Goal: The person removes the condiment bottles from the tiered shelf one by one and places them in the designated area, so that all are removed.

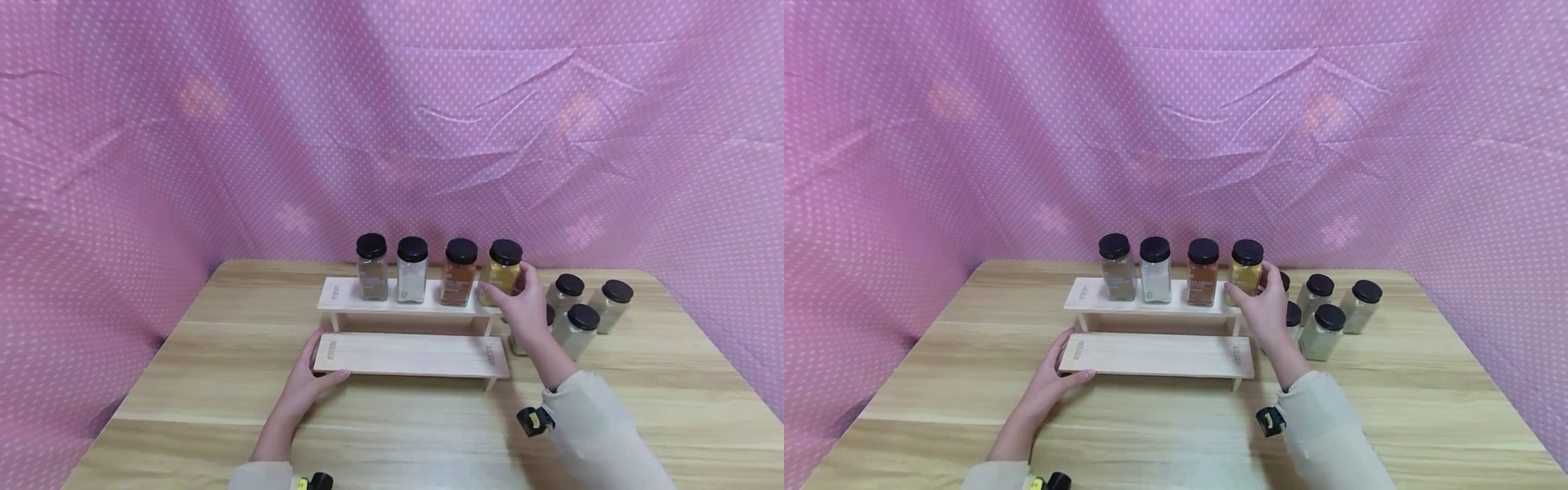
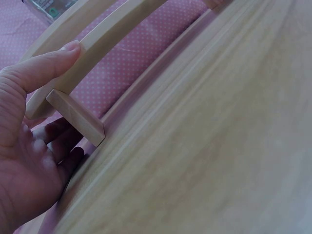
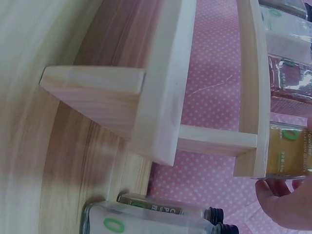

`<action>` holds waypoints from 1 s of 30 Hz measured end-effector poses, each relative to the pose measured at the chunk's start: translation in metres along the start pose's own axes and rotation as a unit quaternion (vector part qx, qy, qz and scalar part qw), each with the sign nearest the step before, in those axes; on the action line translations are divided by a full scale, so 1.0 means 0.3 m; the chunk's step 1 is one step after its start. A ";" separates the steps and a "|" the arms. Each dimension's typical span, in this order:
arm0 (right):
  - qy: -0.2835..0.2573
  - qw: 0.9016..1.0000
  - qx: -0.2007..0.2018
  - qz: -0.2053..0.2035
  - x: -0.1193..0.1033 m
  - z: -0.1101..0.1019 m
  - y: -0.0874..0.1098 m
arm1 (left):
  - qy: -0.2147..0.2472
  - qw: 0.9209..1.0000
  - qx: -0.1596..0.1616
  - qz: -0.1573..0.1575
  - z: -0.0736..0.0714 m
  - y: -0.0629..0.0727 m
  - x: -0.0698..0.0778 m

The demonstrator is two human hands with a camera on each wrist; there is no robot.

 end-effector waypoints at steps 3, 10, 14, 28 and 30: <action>0.009 1.000 0.001 0.007 -0.004 -0.003 -0.002 | 0.002 1.000 -0.005 -0.001 0.002 -0.001 0.002; 0.019 0.999 -0.008 0.024 -0.020 -0.011 0.017 | 0.004 1.000 -0.007 -0.002 0.002 -0.001 0.003; 0.025 0.999 -0.013 0.023 -0.026 -0.020 0.034 | 0.005 1.000 -0.008 0.000 0.002 -0.001 0.002; 0.048 0.998 -0.027 0.012 -0.061 -0.065 0.112 | 0.013 1.000 -0.007 0.005 0.003 -0.001 0.005; 0.055 0.998 -0.025 0.005 -0.064 -0.073 0.126 | 0.011 1.000 -0.007 0.005 0.004 -0.001 0.005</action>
Point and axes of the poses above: each hand's wrist, its own y-axis away from the middle knuckle, its own z-axis out of the palm, x = y × z, the point moved 1 cm from there along -y, towards the middle knuckle, and after that the axes turned 6 degrees about -x, right-handed, at the moved point
